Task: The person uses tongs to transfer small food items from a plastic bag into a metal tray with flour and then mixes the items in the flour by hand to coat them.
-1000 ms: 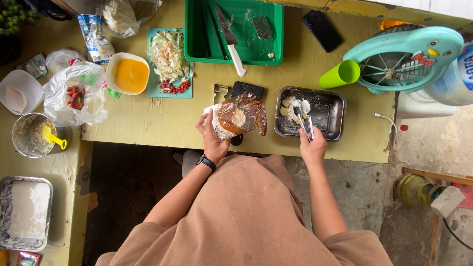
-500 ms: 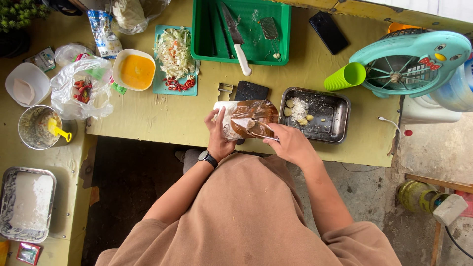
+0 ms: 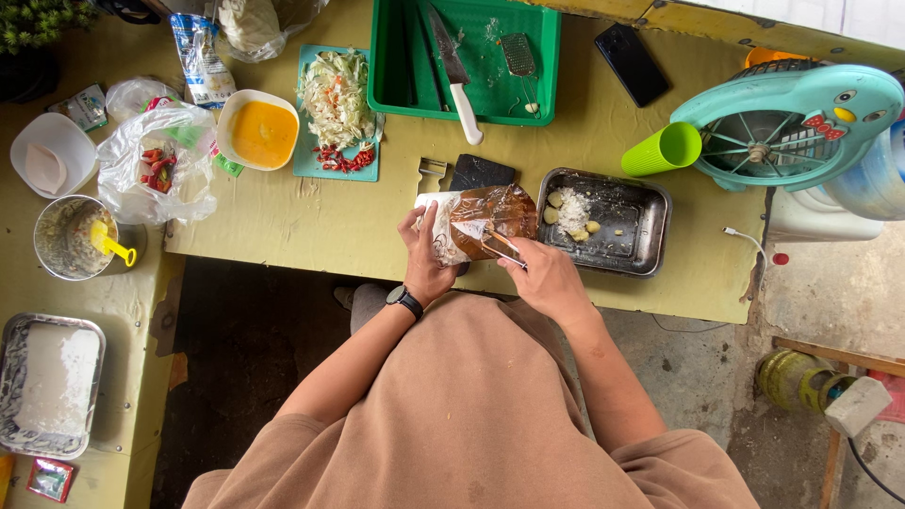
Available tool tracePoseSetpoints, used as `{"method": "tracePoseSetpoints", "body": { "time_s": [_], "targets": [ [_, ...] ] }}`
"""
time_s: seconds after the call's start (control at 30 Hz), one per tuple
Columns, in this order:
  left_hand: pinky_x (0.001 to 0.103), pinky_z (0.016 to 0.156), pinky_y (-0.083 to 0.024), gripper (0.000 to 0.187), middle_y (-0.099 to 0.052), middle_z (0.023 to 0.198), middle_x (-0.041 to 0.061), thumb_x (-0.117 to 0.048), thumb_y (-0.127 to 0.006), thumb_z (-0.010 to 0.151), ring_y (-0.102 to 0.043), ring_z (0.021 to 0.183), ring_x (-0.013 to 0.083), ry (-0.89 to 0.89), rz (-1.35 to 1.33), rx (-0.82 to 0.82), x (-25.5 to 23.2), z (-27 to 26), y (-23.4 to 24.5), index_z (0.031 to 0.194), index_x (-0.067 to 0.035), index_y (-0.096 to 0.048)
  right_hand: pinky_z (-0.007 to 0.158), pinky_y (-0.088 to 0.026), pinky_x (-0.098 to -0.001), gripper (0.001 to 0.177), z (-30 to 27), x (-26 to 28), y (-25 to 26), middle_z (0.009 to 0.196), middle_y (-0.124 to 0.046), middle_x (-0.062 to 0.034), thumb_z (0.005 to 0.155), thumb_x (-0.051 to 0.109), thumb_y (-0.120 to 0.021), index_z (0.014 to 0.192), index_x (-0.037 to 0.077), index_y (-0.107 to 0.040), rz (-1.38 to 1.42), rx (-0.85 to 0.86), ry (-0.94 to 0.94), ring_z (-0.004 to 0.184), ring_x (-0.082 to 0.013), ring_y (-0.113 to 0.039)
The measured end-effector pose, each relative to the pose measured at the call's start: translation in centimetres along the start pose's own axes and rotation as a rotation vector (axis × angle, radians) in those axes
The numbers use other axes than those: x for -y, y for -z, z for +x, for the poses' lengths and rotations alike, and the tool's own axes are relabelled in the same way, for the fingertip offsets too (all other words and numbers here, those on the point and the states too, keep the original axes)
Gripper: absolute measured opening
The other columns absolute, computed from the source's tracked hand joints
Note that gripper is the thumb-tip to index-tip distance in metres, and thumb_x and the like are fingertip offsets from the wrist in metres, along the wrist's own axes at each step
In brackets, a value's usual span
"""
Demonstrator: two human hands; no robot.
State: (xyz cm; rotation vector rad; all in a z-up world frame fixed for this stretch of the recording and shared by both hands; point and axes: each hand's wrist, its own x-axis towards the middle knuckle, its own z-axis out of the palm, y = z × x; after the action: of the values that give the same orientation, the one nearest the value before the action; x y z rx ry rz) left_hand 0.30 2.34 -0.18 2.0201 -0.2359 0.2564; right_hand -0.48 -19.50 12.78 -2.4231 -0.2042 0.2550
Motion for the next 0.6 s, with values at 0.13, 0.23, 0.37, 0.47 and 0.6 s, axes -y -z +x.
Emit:
{"method": "tracePoseSetpoints", "body": {
  "time_s": [0.13, 0.23, 0.37, 0.47, 0.6],
  "targets": [
    [0.052, 0.118, -0.043, 0.101, -0.021, 0.150, 0.027, -0.004, -0.080, 0.077, -0.033, 0.142, 0.0458, 0.035, -0.022, 0.012, 0.2, 0.0, -0.6, 0.161, -0.009, -0.025, 0.066, -0.055, -0.0462, 0.032, -0.8, -0.7, 0.9, 0.088, -0.073, -0.0190, 0.093, 0.026, -0.070, 0.116, 0.003, -0.069, 0.026, -0.070, 0.007, 0.076, -0.0381, -0.071],
    [0.052, 0.117, -0.042, 0.099, -0.021, 0.151, 0.028, -0.002, -0.080, 0.078, -0.029, 0.144, 0.0480, 0.015, -0.002, 0.024, 0.1, 0.3, -1.2, 0.161, -0.010, -0.026, 0.066, -0.055, -0.0450, 0.033, -1.4, -1.2, 1.5, 0.084, -0.072, -0.0195, 0.093, 0.026, -0.071, 0.117, 0.004, -0.068, 0.044, -0.089, -0.061, 0.073, -0.0372, -0.071],
    [0.053, 0.118, -0.041, 0.100, -0.021, 0.151, 0.028, 0.003, -0.075, 0.076, -0.028, 0.145, 0.0487, 0.005, 0.003, 0.045, -0.2, 0.8, -2.4, 0.162, -0.012, -0.026, 0.066, -0.054, -0.0444, 0.030, -2.3, -1.9, 2.1, 0.082, -0.071, -0.0194, 0.093, 0.024, -0.072, 0.115, 0.004, -0.070, 0.065, -0.159, -0.100, 0.073, -0.0370, -0.070],
    [0.054, 0.116, -0.041, 0.101, -0.021, 0.150, 0.029, 0.004, -0.074, 0.075, -0.027, 0.144, 0.0497, 0.007, -0.009, 0.066, -0.4, 1.3, -3.1, 0.162, -0.013, -0.025, 0.066, -0.054, -0.0426, 0.029, -2.9, -2.4, 2.4, 0.083, -0.071, -0.0196, 0.092, 0.023, -0.073, 0.114, 0.004, -0.071, 0.095, -0.212, -0.114, 0.073, -0.0351, -0.071],
    [0.053, 0.113, -0.043, 0.101, -0.020, 0.151, 0.030, 0.004, -0.074, 0.075, -0.026, 0.143, 0.0510, -0.006, 0.007, 0.103, -0.5, 1.7, -4.0, 0.162, -0.014, -0.025, 0.066, -0.055, -0.0404, 0.029, -3.5, -3.2, 2.4, 0.085, -0.072, -0.0198, 0.093, 0.022, -0.073, 0.115, 0.003, -0.071, 0.113, -0.258, -0.120, 0.073, -0.0328, -0.072]
  ]
}}
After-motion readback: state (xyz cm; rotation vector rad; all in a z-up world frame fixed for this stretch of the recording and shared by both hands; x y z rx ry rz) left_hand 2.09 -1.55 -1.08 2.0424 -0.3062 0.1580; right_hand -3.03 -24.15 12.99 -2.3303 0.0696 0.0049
